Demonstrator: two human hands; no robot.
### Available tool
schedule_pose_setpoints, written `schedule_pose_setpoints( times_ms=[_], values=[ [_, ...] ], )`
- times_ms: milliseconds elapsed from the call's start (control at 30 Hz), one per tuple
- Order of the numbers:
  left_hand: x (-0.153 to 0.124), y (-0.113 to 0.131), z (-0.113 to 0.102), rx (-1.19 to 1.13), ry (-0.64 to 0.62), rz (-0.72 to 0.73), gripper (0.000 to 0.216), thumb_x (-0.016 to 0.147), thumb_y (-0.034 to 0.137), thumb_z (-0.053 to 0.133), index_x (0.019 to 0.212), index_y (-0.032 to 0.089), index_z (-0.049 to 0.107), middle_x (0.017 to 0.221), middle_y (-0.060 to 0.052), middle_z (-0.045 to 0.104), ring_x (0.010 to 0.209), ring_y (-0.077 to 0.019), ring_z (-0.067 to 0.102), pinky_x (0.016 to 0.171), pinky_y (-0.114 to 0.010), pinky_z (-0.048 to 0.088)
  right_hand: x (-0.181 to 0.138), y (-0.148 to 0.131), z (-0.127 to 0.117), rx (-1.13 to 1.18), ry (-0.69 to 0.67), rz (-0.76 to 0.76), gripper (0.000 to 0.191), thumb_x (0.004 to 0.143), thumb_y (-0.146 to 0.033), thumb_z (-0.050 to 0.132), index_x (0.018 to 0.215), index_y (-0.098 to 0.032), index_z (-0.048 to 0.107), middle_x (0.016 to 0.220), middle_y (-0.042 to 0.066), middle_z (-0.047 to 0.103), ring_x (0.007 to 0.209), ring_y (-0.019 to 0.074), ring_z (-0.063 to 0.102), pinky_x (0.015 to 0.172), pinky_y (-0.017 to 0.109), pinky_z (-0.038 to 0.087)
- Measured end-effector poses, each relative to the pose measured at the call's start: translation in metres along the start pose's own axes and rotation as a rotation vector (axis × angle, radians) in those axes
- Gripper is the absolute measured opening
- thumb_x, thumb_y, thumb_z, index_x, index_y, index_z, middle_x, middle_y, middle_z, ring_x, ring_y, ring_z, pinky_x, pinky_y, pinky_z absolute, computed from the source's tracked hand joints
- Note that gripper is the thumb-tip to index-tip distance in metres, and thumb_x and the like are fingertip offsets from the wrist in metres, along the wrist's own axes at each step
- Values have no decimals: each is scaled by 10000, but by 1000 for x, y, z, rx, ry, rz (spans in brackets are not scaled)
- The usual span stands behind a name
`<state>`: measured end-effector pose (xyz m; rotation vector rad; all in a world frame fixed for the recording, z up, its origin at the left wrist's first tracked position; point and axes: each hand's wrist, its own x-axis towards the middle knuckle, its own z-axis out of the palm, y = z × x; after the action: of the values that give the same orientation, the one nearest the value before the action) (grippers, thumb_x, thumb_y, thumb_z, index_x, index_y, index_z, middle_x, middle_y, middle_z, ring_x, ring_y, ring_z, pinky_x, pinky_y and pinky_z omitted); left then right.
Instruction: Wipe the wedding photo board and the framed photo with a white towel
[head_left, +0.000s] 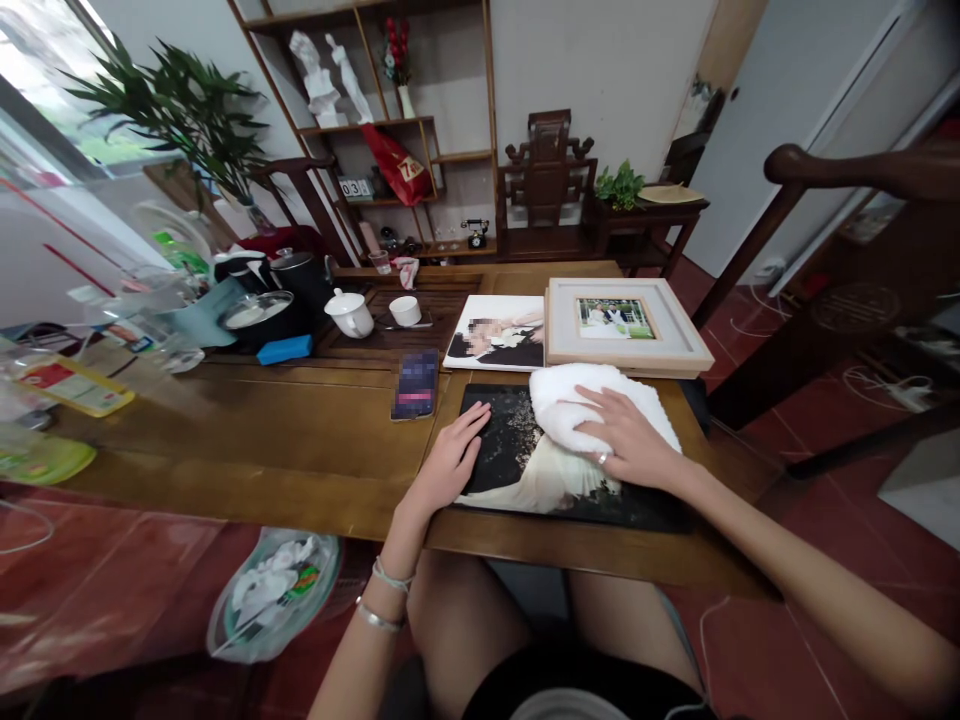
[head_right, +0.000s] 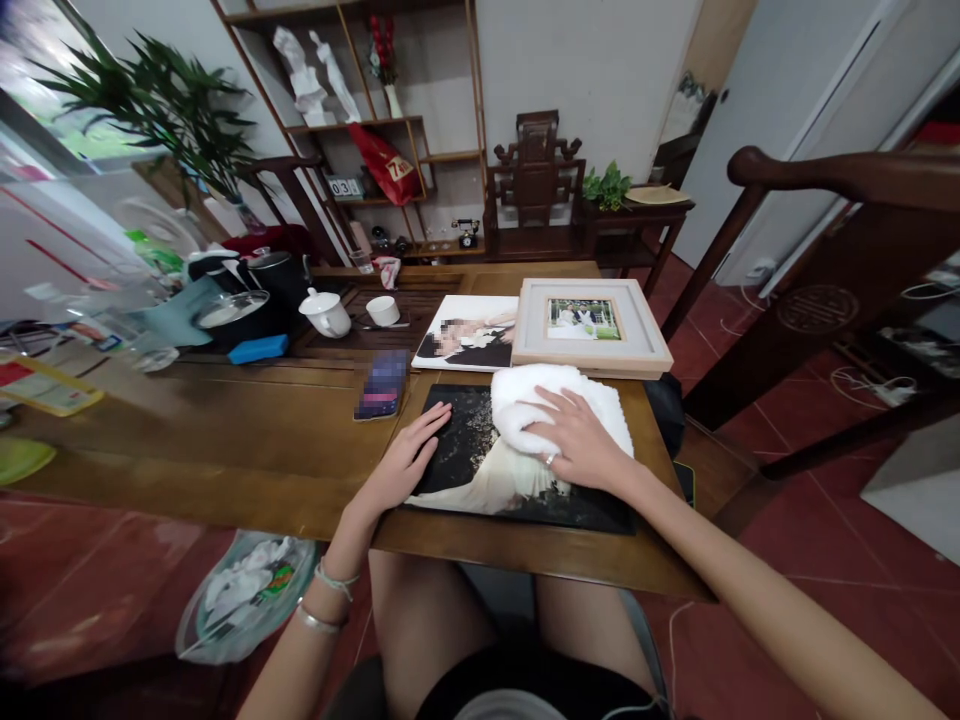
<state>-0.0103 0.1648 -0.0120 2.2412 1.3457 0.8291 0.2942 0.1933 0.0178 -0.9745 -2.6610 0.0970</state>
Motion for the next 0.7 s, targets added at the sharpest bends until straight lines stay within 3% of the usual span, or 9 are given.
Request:
schedule_pose_setpoints(
  times_ms=[233, 300, 367, 567, 633, 700],
  values=[
    [0, 0, 0, 6, -7, -6, 432, 965, 238, 317, 1382, 235, 429, 1477, -55, 409, 1398, -198, 315, 1149, -459, 274, -26, -88, -1, 129, -164, -139, 437, 593, -144, 570, 1001, -251, 684, 1516, 15, 317, 1410, 367, 114, 1094, 629, 58],
    [1, 0, 0, 3, -6, -1, 433, 965, 237, 318, 1382, 239, 431, 1476, -54, 411, 1397, -200, 316, 1148, -459, 275, -27, -97, -3, 156, -200, -168, 454, 582, -143, 574, 1008, -260, 680, 1519, 3, 309, 1411, 359, 117, 1101, 619, 57],
    [1, 0, 0, -2, -2, 3, 433, 964, 238, 322, 1382, 242, 431, 1475, -53, 412, 1396, -203, 321, 1147, -462, 277, -22, -86, -4, 159, -194, -157, 473, 601, -134, 562, 1045, -259, 665, 1504, 9, 342, 1409, 331, 152, 1109, 593, 99],
    [0, 0, -1, -1, -6, 2, 429, 966, 244, 320, 1379, 228, 436, 1478, -55, 407, 1399, -190, 314, 1153, -449, 268, 5, -3, -6, 32, -32, 7, 397, 717, -158, 522, 1092, -188, 648, 1396, 142, 478, 1350, 331, 313, 1054, 574, 259],
    [0, 0, -1, -5, -6, 8, 429, 966, 244, 321, 1378, 226, 437, 1479, -56, 406, 1400, -191, 311, 1154, -453, 264, 8, 6, -5, 6, -15, 20, 379, 728, -167, 524, 1084, -172, 655, 1379, 156, 493, 1343, 342, 320, 1050, 579, 260],
    [0, 0, 0, -9, -1, 12, 430, 965, 244, 322, 1380, 233, 434, 1477, -55, 410, 1398, -196, 316, 1151, -464, 267, 5, -4, -3, 3, -19, -2, 384, 707, -151, 531, 1067, -185, 661, 1403, 126, 476, 1366, 345, 272, 1065, 595, 217]
  ],
)
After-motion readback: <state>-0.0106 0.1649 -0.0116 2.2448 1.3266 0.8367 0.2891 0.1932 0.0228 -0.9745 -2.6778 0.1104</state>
